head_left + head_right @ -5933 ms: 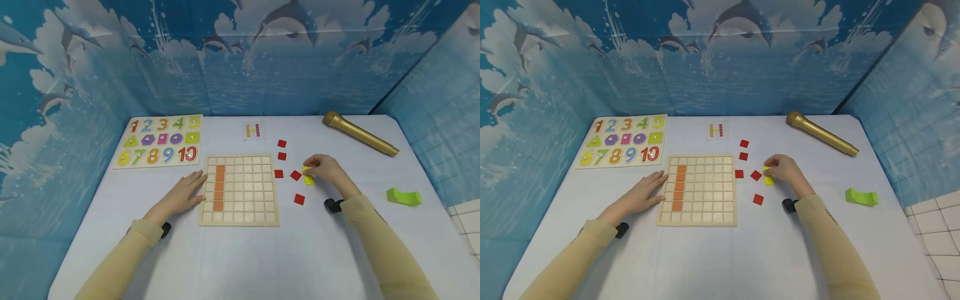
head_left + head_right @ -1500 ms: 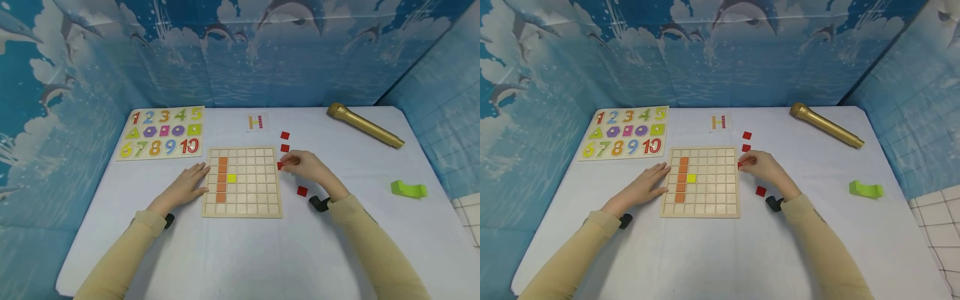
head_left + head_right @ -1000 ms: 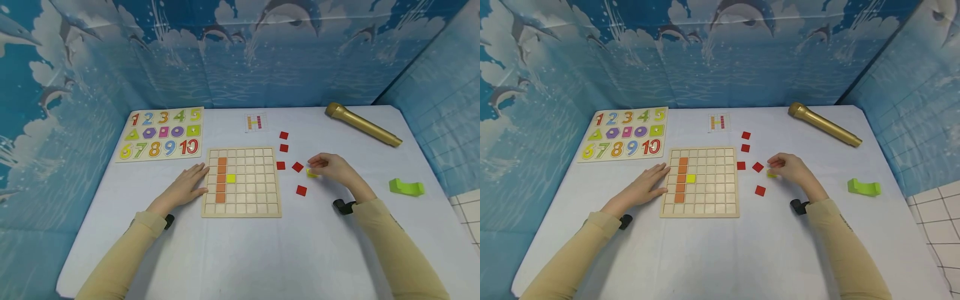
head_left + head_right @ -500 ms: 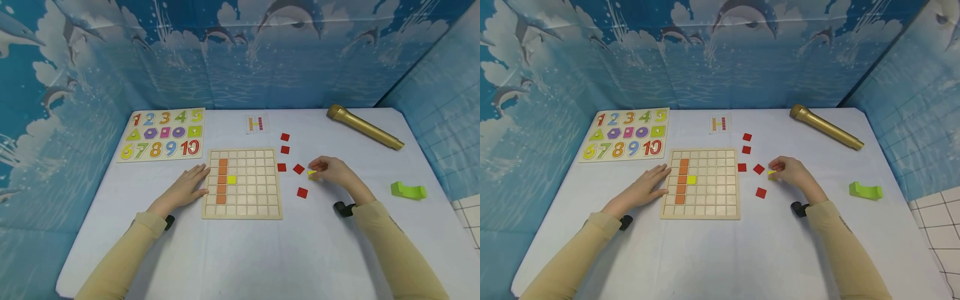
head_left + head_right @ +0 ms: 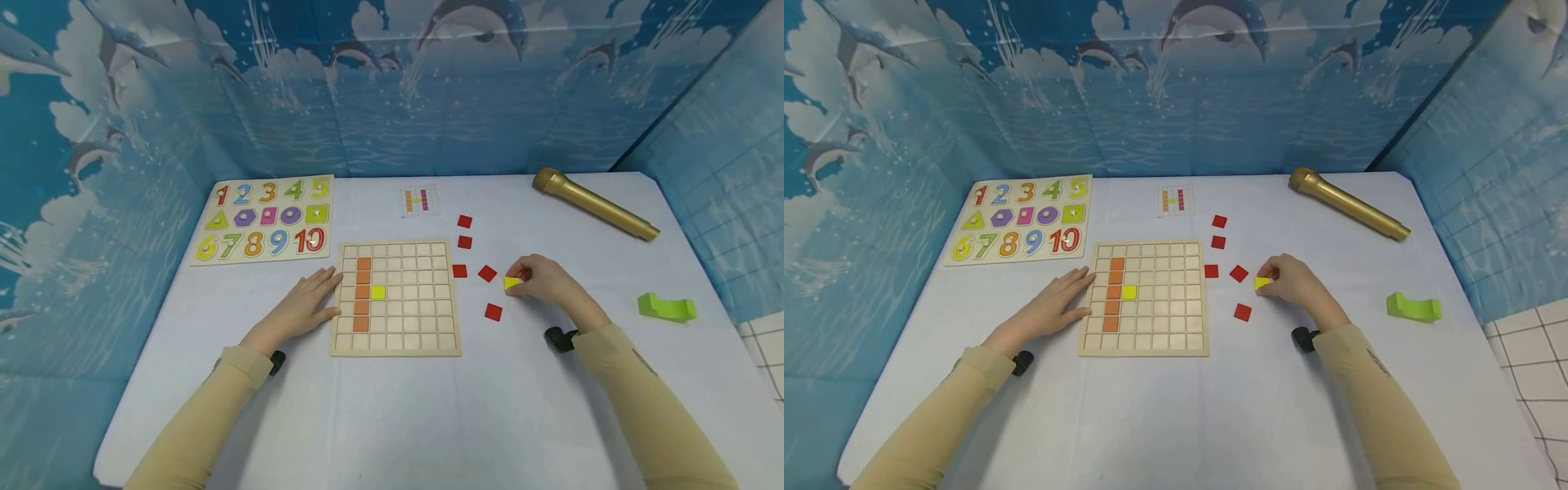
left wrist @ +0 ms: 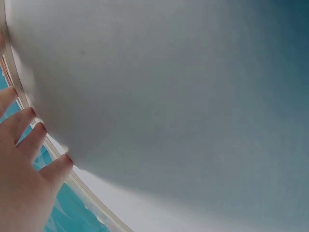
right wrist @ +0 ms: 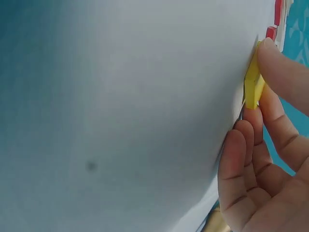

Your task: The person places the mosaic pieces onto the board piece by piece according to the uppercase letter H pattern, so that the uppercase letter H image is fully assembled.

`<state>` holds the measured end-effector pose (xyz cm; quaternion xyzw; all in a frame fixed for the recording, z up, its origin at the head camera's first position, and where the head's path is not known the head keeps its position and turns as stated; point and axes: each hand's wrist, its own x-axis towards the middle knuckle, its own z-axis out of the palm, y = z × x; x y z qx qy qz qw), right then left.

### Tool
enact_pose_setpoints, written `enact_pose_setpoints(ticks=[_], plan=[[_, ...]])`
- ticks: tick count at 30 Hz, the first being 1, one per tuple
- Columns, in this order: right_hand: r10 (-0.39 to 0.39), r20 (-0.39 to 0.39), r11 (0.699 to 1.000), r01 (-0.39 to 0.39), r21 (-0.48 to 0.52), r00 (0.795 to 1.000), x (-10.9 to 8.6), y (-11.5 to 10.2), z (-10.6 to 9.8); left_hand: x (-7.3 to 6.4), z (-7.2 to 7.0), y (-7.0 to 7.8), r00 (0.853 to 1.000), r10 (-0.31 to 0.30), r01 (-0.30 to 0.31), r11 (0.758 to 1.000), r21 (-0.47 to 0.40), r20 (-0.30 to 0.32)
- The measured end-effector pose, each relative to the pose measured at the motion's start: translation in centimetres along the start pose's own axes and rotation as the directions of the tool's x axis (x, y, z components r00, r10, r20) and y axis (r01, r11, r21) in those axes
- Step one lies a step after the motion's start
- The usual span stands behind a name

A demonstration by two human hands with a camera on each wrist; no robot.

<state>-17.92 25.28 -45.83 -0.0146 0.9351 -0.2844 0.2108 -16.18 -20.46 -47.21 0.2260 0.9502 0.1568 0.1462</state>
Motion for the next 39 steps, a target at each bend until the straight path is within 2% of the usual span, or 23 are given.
enact_pose_setpoints(ticks=[11, 18, 30, 39], plan=[[0.037, 0.017, 0.999, -0.038, 0.023, 0.999, 0.0, -0.7, -0.2, 0.0, -0.5, -0.2, 1.0, -0.003, 0.003, 1.0, 0.011, -0.003], [0.001, 0.012, 0.995, -0.002, 0.104, 1.0, 0.1, -1.8, -0.3, -0.2, -0.7, -0.3, 1.0, -0.016, 0.016, 1.0, 0.008, -0.003], [-0.1, 0.016, 0.973, 0.094, 0.21, 0.995, 2.1, -6.7, 2.3, -0.3, -0.6, -0.7, 1.0, -0.016, 0.016, 1.0, 0.007, -0.011], [-0.203, 0.043, 0.953, 0.188, 0.237, 0.978, 2.6, -10.9, 5.3, 0.1, 0.1, -0.6, 1.0, 0.008, -0.008, 1.0, 0.003, -0.005]])
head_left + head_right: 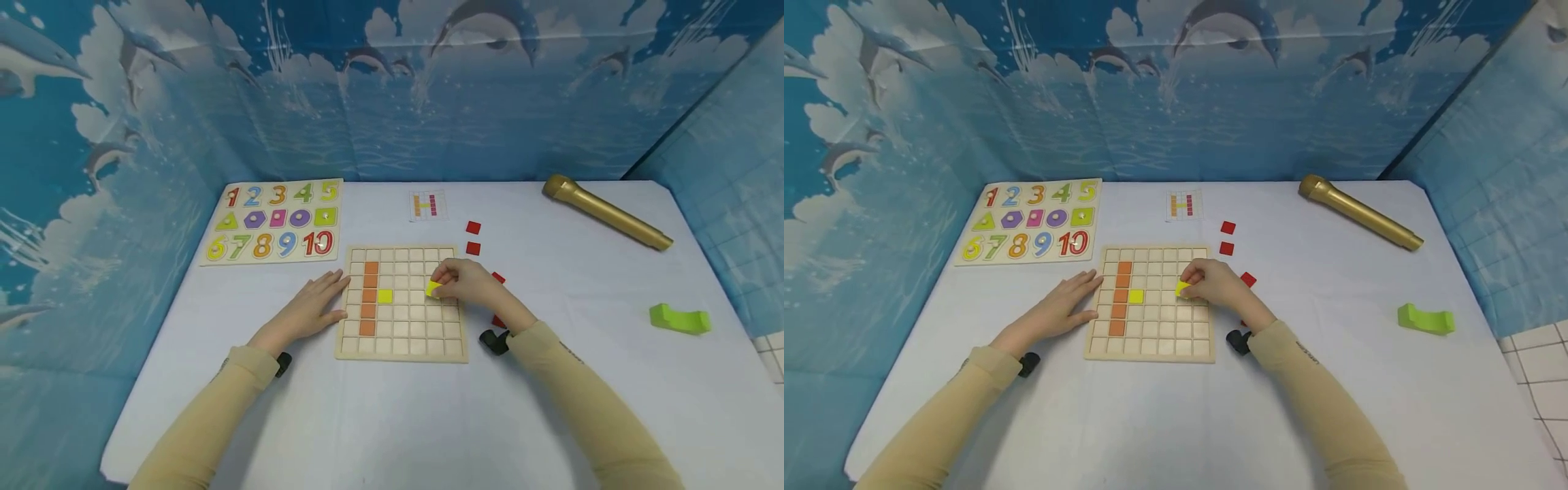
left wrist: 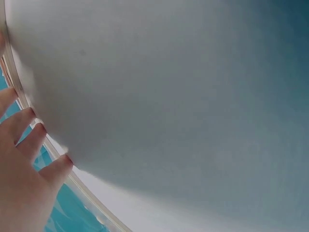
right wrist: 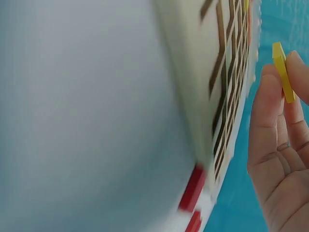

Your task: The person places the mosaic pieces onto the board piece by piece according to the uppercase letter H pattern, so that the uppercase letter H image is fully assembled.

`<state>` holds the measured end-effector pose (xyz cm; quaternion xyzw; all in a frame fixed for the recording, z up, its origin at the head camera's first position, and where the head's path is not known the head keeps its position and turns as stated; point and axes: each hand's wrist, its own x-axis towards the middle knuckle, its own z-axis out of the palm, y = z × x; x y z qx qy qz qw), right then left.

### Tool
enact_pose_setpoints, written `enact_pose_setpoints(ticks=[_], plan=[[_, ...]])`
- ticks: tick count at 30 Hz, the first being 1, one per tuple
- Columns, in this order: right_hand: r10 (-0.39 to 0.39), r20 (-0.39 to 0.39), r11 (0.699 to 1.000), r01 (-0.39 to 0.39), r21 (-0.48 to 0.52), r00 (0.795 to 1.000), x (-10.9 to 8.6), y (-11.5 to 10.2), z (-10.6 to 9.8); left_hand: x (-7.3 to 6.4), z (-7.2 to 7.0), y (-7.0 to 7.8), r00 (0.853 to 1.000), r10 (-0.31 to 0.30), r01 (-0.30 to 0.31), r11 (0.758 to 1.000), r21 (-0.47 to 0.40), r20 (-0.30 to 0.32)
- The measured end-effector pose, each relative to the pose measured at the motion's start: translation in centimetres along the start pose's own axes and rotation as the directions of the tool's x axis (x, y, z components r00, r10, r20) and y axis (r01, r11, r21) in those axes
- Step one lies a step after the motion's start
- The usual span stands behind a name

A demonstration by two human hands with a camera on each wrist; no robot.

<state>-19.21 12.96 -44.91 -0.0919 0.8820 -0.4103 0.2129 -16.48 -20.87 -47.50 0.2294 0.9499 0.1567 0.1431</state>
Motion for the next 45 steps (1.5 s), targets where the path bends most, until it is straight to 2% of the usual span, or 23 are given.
enact_pose_setpoints(ticks=[7, 12, 20, 31, 45], plan=[[-0.035, 0.02, 0.999, 0.035, 0.01, 0.999, 1.6, -1.4, 2.1, 0.0, -0.4, 0.2, 1.0, -0.006, 0.006, 1.0, 0.01, -0.002], [-0.052, 0.012, 0.998, 0.053, -0.024, 0.999, 1.7, -2.2, 2.7, 0.0, -0.1, 0.1, 1.0, -0.009, 0.009, 1.0, 0.0, 0.006], [-0.026, 0.029, 0.997, 0.028, -0.067, 0.999, 2.2, -3.6, 3.2, 0.2, 0.1, 0.1, 1.0, -0.012, 0.013, 1.0, -0.005, 0.009], [0.014, 0.056, 0.988, -0.005, -0.155, 0.998, 2.9, -4.2, 4.1, 0.0, -0.2, 0.3, 1.0, -0.011, 0.011, 1.0, -0.005, 0.013], [0.003, 0.035, 0.97, 0.006, -0.241, 0.999, 3.2, -4.5, 4.8, 0.0, -0.1, 0.2, 1.0, -0.011, 0.011, 1.0, 0.001, 0.013]])
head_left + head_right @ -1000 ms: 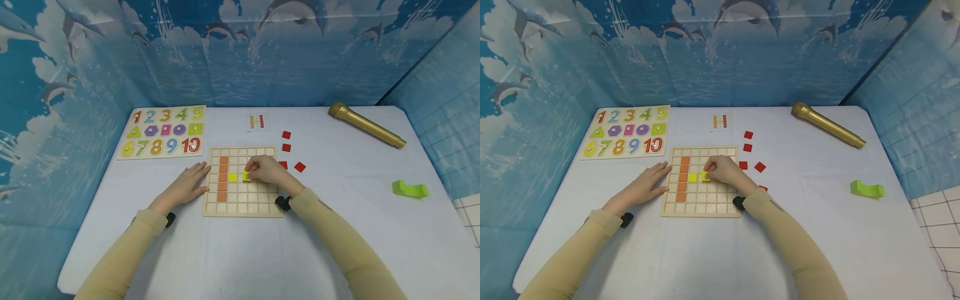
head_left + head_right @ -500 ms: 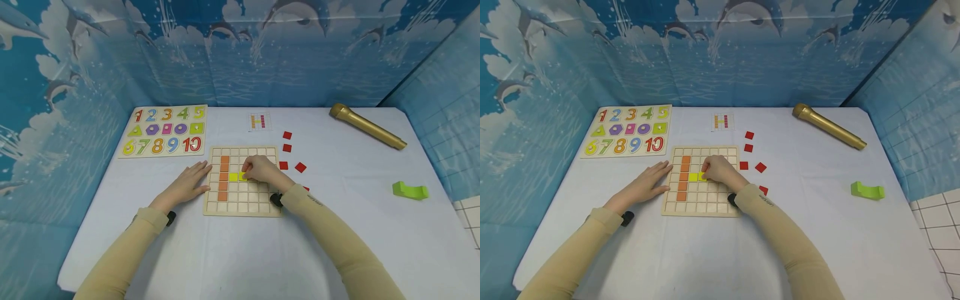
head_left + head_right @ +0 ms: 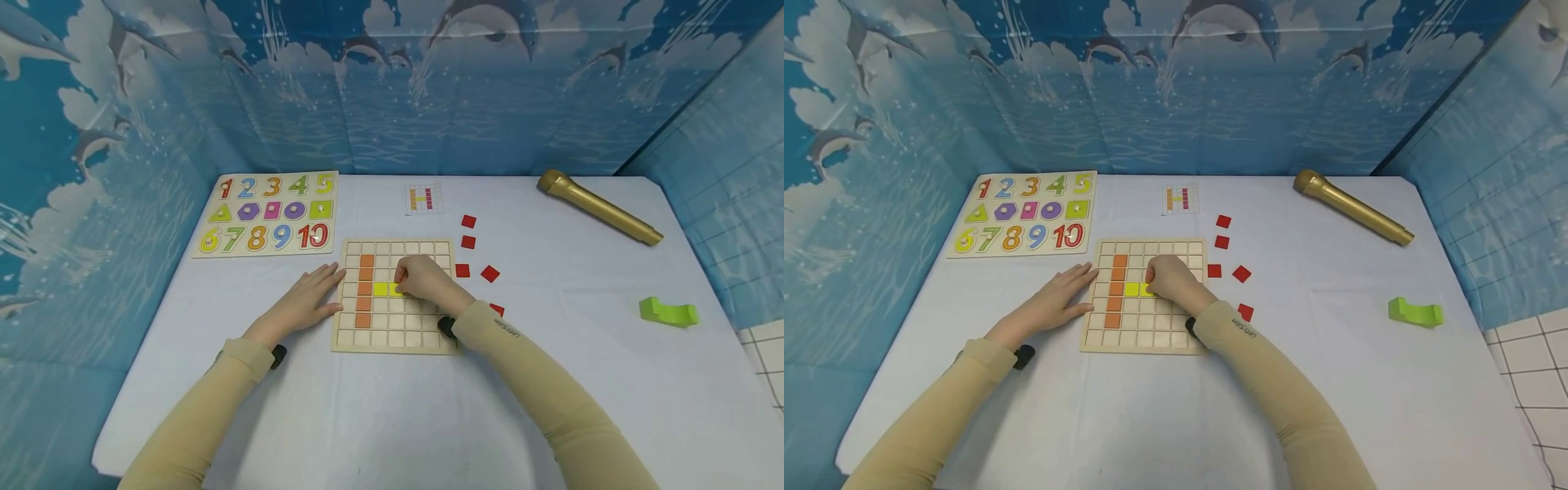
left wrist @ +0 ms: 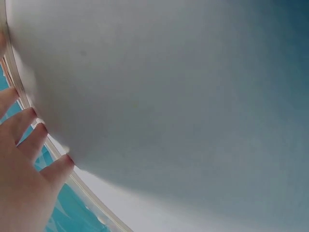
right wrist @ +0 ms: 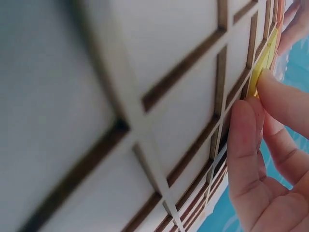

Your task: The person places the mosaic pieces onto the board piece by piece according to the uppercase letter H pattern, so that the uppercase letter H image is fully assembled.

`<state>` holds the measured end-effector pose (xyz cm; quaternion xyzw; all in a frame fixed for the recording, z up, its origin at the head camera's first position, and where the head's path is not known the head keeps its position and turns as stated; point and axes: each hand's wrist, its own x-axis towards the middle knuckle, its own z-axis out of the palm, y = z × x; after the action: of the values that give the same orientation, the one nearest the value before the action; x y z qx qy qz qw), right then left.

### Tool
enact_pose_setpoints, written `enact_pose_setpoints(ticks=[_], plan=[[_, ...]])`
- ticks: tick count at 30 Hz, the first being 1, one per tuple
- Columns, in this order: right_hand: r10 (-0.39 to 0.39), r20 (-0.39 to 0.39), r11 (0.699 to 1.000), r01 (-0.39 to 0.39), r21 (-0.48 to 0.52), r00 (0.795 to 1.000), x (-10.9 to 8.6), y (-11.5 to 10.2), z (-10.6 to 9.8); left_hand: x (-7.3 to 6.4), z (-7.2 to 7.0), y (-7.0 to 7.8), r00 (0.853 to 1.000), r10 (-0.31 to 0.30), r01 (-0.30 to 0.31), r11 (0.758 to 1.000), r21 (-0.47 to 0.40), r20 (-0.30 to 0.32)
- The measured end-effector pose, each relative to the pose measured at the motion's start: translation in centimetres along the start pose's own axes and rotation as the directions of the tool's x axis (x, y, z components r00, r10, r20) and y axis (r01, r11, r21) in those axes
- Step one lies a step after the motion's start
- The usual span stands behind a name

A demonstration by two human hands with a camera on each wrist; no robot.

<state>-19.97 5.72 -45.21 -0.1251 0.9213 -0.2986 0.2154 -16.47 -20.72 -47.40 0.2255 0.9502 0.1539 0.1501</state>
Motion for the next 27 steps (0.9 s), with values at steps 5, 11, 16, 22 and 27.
enact_pose_setpoints(ticks=[5, 11, 16, 22, 27], plan=[[-0.026, -0.006, 1.0, 0.026, 0.012, 1.0, -0.3, 0.1, -0.1, 0.0, 0.0, -0.2, 1.0, 0.007, -0.007, 1.0, 0.003, -0.009], [-0.041, -0.016, 0.996, 0.042, 0.084, 0.999, -1.5, 0.7, -1.3, 0.0, 0.0, -0.3, 1.0, 0.01, -0.01, 1.0, 0.005, -0.008], [-0.007, -0.057, 0.993, 0.014, 0.118, 0.998, -2.9, 2.5, -3.0, 0.0, -0.2, -0.2, 1.0, 0.012, -0.012, 1.0, 0.006, -0.011], [0.068, -0.12, 0.988, -0.05, 0.148, 0.991, -4.8, 6.3, -5.6, 0.1, -0.2, -0.1, 1.0, 0.014, -0.014, 1.0, 0.009, -0.007], [0.156, -0.143, 0.978, -0.133, 0.161, 0.977, -6.2, 9.6, -7.1, 0.1, -0.1, -0.2, 1.0, 0.017, -0.017, 1.0, 0.01, -0.005]])
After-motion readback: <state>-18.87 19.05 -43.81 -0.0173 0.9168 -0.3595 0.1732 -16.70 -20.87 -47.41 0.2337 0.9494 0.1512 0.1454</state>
